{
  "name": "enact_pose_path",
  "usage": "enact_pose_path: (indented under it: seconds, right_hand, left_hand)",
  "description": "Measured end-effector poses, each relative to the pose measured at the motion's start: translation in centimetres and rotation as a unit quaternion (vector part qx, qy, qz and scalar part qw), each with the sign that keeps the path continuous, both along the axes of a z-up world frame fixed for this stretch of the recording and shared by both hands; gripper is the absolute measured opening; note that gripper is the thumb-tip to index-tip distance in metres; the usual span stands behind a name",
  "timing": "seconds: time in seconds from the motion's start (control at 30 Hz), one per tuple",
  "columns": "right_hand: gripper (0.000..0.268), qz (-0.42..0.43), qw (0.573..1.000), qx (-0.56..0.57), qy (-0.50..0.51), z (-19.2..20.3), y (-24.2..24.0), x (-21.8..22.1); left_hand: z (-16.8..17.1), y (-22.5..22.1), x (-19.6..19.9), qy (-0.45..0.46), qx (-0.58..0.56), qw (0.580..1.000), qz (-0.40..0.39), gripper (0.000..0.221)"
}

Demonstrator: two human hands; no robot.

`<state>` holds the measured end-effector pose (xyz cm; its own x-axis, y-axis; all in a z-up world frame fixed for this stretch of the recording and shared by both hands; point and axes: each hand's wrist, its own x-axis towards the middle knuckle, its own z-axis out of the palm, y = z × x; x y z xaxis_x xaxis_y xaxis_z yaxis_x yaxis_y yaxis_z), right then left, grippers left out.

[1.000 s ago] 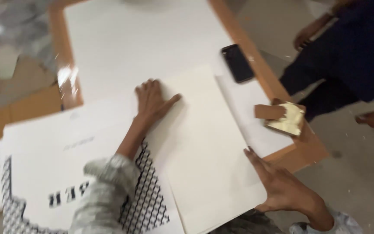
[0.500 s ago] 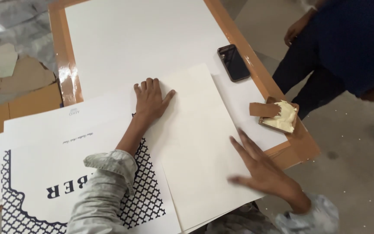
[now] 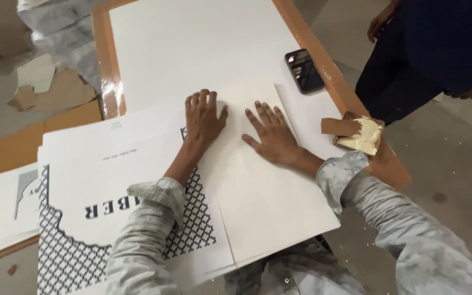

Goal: The person applies adhesive to the edges of large paper sheets and stacks them one by one on a table.

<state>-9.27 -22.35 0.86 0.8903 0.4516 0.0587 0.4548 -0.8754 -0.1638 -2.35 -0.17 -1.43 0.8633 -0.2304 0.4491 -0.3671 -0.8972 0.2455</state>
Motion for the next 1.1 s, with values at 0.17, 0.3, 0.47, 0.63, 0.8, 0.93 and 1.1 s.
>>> enact_pose_path:
  seconds: [0.17,0.3,0.47,0.63,0.8,0.93,1.1]
  right_hand:
    - [0.076,-0.014,1.000,0.024,-0.008,-1.1,-0.2,-0.1]
    - [0.077,-0.005,0.999,0.035,-0.015,-0.7,0.0,-0.8]
    - [0.078,-0.011,0.998,0.053,-0.025,-0.4,-0.4,-1.0]
    - [0.078,0.003,0.998,0.052,-0.024,-0.6,-0.1,-0.8]
    - [0.078,-0.006,0.999,0.047,-0.018,-1.1,-0.6,-0.6]
    - [0.079,-0.004,0.999,0.044,-0.022,-1.1,-0.5,-0.1]
    - [0.079,-0.005,0.998,0.047,-0.027,-1.6,-0.5,-0.1]
  left_hand:
    - [-0.3,-0.2,-5.5,0.119,0.063,0.990,0.052,0.078]
    - [0.0,0.1,-8.0,0.135,0.064,0.986,0.075,0.086]
    - [-0.3,-0.1,-7.6,0.152,0.059,0.984,0.064,0.090]
    - [-0.9,-0.2,-9.0,0.139,0.066,0.985,0.077,0.091]
    - [-0.5,-0.6,-9.6,0.156,0.054,0.983,0.081,0.091]
    - [-0.1,-0.6,-9.5,0.159,0.055,0.982,0.081,0.095]
    - [0.4,-0.6,-10.0,0.164,0.073,0.981,0.072,0.103]
